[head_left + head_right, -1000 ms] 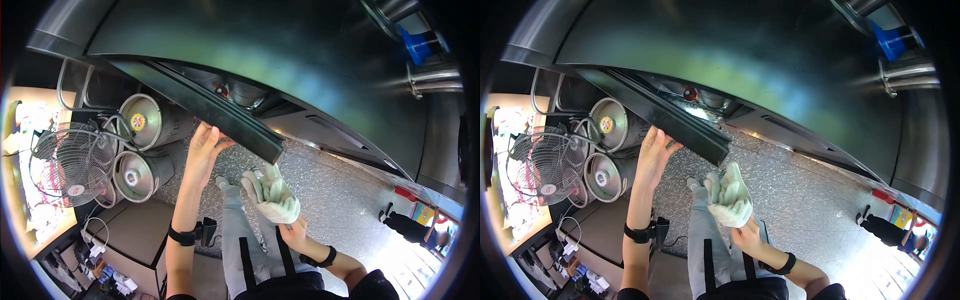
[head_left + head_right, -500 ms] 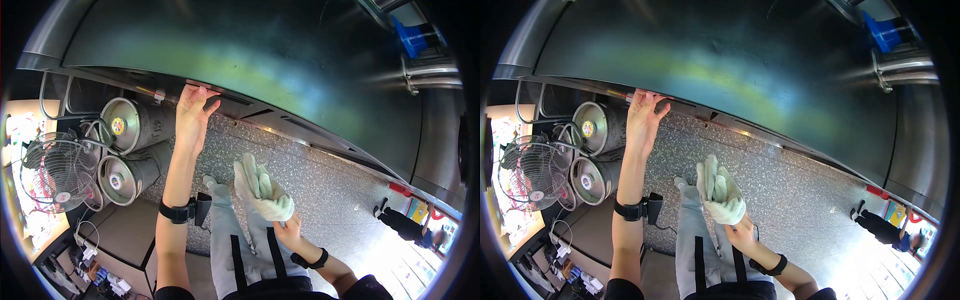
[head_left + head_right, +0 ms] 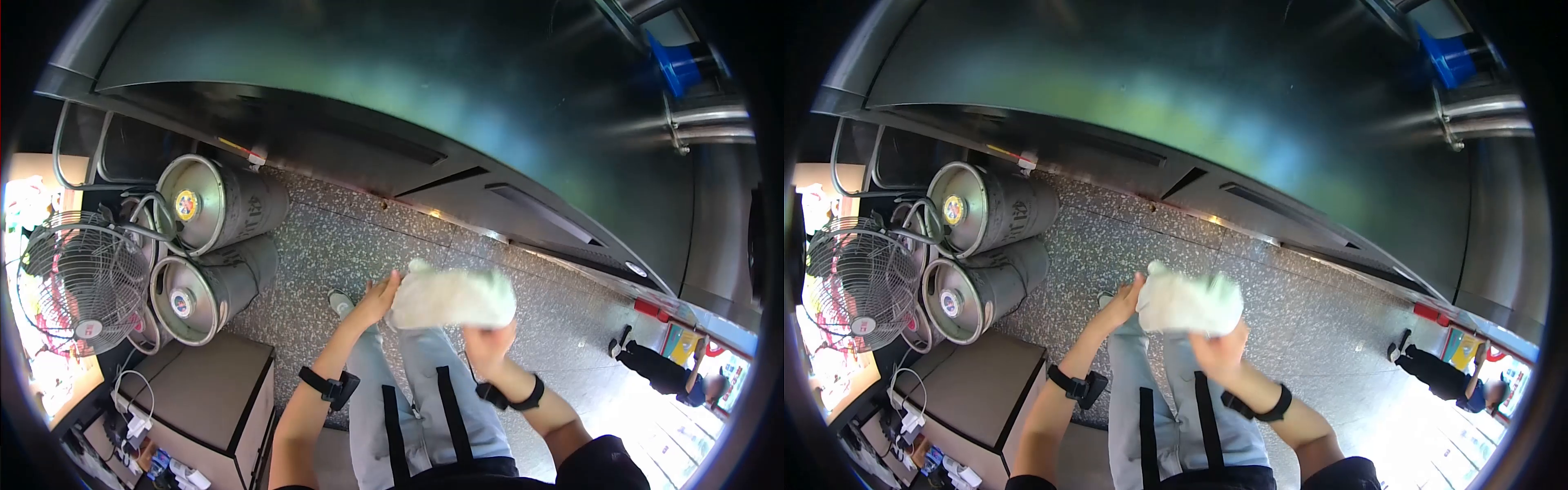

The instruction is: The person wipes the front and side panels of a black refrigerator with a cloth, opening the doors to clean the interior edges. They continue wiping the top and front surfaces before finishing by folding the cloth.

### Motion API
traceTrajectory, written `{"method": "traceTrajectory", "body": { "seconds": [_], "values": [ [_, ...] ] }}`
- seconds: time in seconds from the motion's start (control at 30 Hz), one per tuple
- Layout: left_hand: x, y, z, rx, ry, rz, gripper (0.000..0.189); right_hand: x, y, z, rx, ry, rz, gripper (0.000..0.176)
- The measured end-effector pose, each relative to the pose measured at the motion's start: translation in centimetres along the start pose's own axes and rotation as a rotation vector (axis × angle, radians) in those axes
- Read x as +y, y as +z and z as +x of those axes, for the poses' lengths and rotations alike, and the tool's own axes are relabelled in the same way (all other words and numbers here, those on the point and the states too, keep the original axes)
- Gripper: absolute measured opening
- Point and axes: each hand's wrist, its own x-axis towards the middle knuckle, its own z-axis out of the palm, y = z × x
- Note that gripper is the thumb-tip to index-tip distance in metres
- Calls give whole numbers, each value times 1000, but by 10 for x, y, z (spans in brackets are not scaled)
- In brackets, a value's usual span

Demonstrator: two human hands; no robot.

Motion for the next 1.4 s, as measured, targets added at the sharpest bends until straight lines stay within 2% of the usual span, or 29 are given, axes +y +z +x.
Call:
{"method": "traceTrajectory", "body": {
  "seconds": [0.07,0.1,0.13,0.2,0.23,0.33,0.4,0.47,0.5,0.53,0.6,0.63,0.67,0.73,0.8,0.83,0.87,0.93,0.97,1.07,1.1,1.13,1.2,1.3,1.4],
  "values": [
    [-34,0,4,-113,-166,-285,82,23,21,24,160,191,212,35],
    [-47,5,2,55,-119,-366,79,30,34,35,292,200,286,36],
    [-33,-4,-8,16,-103,-450,76,37,41,44,312,223,341,38],
    [0,-27,-24,-53,-54,-619,71,36,54,55,402,131,311,40],
    [7,-34,-26,-45,-18,-735,56,34,60,58,442,68,296,38],
    [39,-62,-31,-81,89,-434,48,30,71,62,545,-117,188,34],
    [39,-70,-17,56,302,-293,42,36,75,76,633,-261,31,34],
    [38,-78,0,145,480,-107,41,36,67,93,621,-427,-229,30],
    [42,-82,7,100,373,-144,41,41,66,105,620,-539,-346,31],
    [47,-86,11,70,374,-185,41,48,66,115,617,-647,-465,32],
    [58,-95,18,3,373,-258,43,67,80,129,578,-708,-373,37],
    [55,-96,23,76,485,-221,41,75,89,132,572,-766,-643,35],
    [53,-100,27,75,476,-205,42,93,102,129,524,-702,-797,34],
    [46,-111,35,78,452,-177,42,94,127,127,467,-572,-764,47],
    [31,-120,50,119,475,-105,43,124,155,122,457,-508,-791,57],
    [26,-124,56,137,471,-67,43,147,172,120,414,-492,-790,69],
    [21,-127,63,156,467,-31,43,153,183,117,339,-383,-884,58],
    [13,-129,75,218,521,14,41,167,186,117,312,-556,-767,47],
    [12,-130,80,246,557,44,41,175,188,119,329,-593,-790,40],
    [5,-128,97,283,678,44,40,156,169,122,376,-700,-641,40],
    [5,-127,102,289,718,39,40,153,168,124,483,-716,-683,42],
    [6,-127,106,294,758,34,39,143,163,127,525,-705,-750,46],
    [6,-125,113,257,799,41,37,123,149,130,572,-690,-664,53],
    [17,-113,109,176,851,-99,35,83,135,133,793,-609,-701,36],
    [21,-106,110,110,901,-173,35,92,144,131,862,-619,-690,45]
  ]
}}
